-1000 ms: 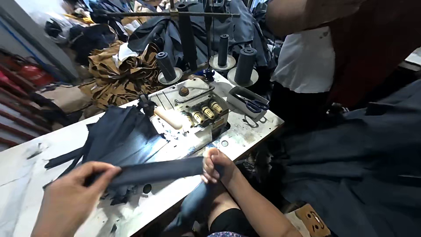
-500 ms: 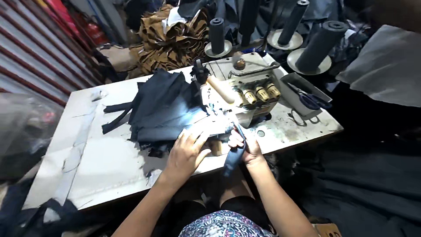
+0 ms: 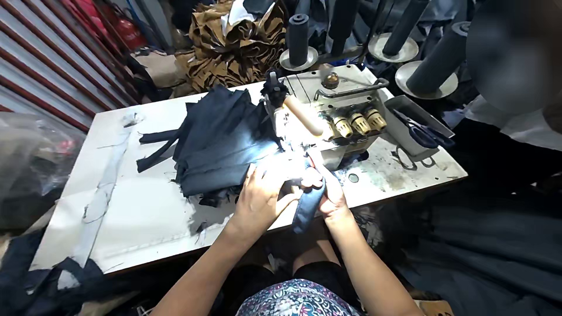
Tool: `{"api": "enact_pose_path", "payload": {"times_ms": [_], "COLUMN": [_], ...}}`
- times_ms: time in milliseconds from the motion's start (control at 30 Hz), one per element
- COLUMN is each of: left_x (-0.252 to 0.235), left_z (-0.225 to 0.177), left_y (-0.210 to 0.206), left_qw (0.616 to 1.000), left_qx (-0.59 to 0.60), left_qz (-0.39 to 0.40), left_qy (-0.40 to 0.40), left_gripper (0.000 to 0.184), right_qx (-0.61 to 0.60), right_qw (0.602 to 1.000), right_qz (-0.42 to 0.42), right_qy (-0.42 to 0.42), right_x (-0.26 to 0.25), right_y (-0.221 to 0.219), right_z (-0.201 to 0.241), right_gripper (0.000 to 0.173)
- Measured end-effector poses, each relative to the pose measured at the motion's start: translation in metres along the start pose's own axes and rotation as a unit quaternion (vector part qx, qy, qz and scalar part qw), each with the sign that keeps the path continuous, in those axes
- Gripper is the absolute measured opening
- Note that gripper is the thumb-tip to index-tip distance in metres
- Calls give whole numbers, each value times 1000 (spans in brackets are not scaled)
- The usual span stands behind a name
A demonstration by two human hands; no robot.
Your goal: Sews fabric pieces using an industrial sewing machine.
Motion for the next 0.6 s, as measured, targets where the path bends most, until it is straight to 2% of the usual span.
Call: {"api": "enact_pose_path", "payload": {"times_ms": [133,200,300,367,467,533,600], "left_x": [-18,-27,-34,-28,-10,-3,2], "left_z": [12,18,27,33,19,0,-10], "left_y": [-1,1,-2,-5,12,32,44], "left_qw": [1000,999,999,998,991,984,978], "left_qx": [22,28,28,42,128,171,206], "left_qz": [14,0,22,38,-3,-9,12], "left_qy": [-12,-40,-38,-10,33,41,41], "left_gripper": [51,46,51,61,74,68,50], "right_qx": [34,72,81,140,280,348,382], "right_qw": [999,996,996,990,959,931,907], "right_qz": [-39,-57,-43,-20,40,108,178], "right_qy": [2,5,-2,-14,-8,-8,-2], "right_x": [0,0,6,15,28,33,40], "right_y": [3,8,14,5,-19,-33,-50], "right_z": [-3,-4,-6,-3,-1,-8,-17], "right_gripper": [37,38,37,36,21,18,18]}}
Point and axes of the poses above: each hand's wrist, its own x-axis away from the middle knuckle, its own y-axis out of the back of the hand, z = x × y, the point moved 6 cm from there along -x, towards the middle knuckle, and after that the axes turned 4 degrees about y, right-handed, at the moved point
